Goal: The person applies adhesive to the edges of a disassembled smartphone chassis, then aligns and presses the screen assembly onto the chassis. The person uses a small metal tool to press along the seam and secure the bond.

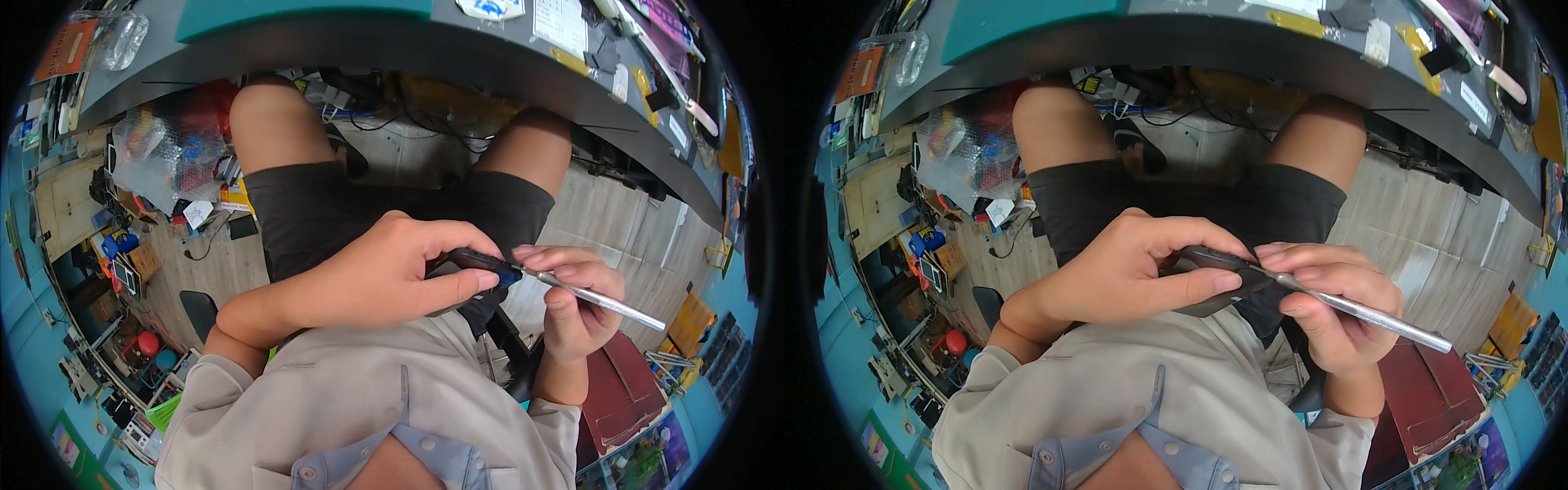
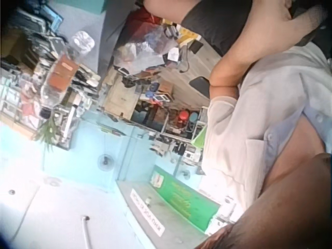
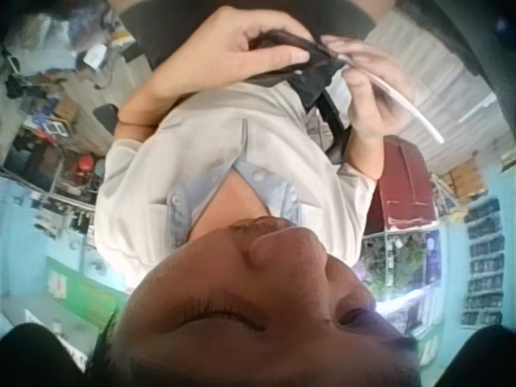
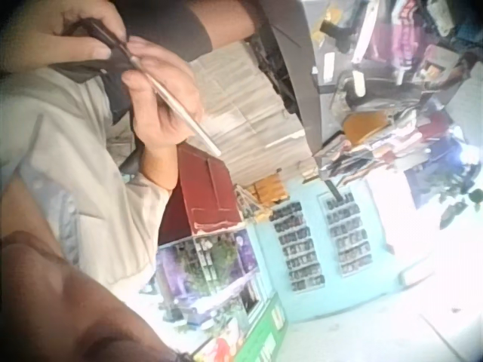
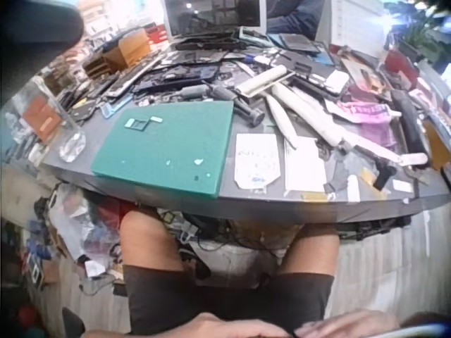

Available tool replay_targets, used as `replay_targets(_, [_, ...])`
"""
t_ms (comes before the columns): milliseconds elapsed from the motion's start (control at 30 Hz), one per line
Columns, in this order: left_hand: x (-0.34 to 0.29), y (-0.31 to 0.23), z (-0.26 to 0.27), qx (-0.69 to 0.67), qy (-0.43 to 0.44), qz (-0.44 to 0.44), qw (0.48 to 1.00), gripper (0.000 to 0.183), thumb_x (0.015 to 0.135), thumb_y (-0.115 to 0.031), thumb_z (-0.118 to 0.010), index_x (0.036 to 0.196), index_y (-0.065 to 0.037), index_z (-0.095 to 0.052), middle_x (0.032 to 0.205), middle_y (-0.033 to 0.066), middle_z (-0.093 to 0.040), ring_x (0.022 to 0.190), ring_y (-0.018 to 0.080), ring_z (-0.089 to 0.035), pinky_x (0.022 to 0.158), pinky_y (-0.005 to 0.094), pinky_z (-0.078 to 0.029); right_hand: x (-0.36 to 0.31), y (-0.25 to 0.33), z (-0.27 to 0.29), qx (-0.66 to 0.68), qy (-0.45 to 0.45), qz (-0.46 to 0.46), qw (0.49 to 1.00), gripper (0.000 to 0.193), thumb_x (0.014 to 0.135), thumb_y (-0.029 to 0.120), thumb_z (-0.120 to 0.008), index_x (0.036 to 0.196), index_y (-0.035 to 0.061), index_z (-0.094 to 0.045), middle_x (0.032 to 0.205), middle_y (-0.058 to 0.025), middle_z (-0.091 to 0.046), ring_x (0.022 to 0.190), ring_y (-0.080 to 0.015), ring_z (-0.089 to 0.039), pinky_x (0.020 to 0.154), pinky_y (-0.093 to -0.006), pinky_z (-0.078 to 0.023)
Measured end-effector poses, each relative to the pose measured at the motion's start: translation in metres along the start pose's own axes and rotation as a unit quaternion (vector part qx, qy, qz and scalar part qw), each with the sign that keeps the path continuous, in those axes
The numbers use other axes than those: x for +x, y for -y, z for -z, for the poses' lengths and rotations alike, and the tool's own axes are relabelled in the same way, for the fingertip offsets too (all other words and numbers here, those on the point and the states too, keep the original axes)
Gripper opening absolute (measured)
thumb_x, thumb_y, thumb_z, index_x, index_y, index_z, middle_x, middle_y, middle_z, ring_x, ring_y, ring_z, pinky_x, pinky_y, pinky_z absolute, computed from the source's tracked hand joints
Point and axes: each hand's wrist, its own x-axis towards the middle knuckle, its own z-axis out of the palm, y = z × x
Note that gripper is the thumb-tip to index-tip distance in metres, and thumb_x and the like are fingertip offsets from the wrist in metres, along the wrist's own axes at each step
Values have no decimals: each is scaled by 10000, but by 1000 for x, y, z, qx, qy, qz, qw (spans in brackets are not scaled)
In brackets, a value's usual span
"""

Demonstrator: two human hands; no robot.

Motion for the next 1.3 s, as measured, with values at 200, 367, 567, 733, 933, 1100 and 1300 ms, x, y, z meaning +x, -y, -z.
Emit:
replay_targets(200, [-7,13,-9,-1,7,-19,1000,268,1003,-107,-780,1238,20,-751,992,93,-821,852,94,-752,770,245,-573,-11,4,-3,37,29,-24,999,235,929,-55,-793,1122,-80,-661,1087,-343,-749,1035,-460,-777,962,-584,-630])
replay_targets(367, [-12,20,-13,-10,16,-22,1000,266,1003,-106,-778,1236,20,-753,1011,98,-825,883,107,-770,802,250,-591,-16,5,-1,-5,59,-26,998,240,904,-83,-796,1110,-87,-673,1087,-337,-754,1041,-463,-779,928,-557,-648])
replay_targets(567, [-15,34,-18,-8,0,-53,999,267,998,-134,-784,1228,-1,-760,899,91,-762,772,93,-676,707,257,-516,-23,3,-2,16,63,-34,997,225,897,-117,-773,1097,-91,-675,1080,-334,-756,1043,-465,-780,930,-548,-652])
replay_targets(733, [-17,38,-19,8,-3,-61,998,273,995,-118,-789,1231,15,-759,995,112,-796,879,138,-746,795,266,-570,-22,3,-3,1,76,-25,997,224,893,-118,-778,1089,-92,-672,1061,-334,-755,1024,-465,-783,919,-543,-657])
replay_targets(933, [-22,35,-18,-18,4,-39,999,272,998,-104,-787,1234,27,-757,1070,122,-829,957,158,-802,856,268,-614,-22,4,-5,-7,84,-24,996,230,888,-121,-779,1089,-89,-672,1056,-330,-756,1022,-460,-785,912,-538,-660])
replay_targets(1100, [-24,37,-19,-15,2,-47,999,271,1003,-102,-781,1239,28,-755,1069,122,-829,952,151,-799,852,264,-613,-22,5,-5,-27,100,-20,994,238,879,-125,-785,1085,-85,-673,1055,-323,-759,1013,-454,-789,906,-531,-664])
replay_targets(1300, [-26,38,-20,-19,2,-44,999,275,1005,-102,-779,1246,30,-753,1075,123,-829,959,155,-801,855,263,-610,-23,6,-6,-75,116,-2,990,244,870,-99,-818,1063,-70,-674,1050,-306,-767,1005,-436,-798,883,-504,-674])
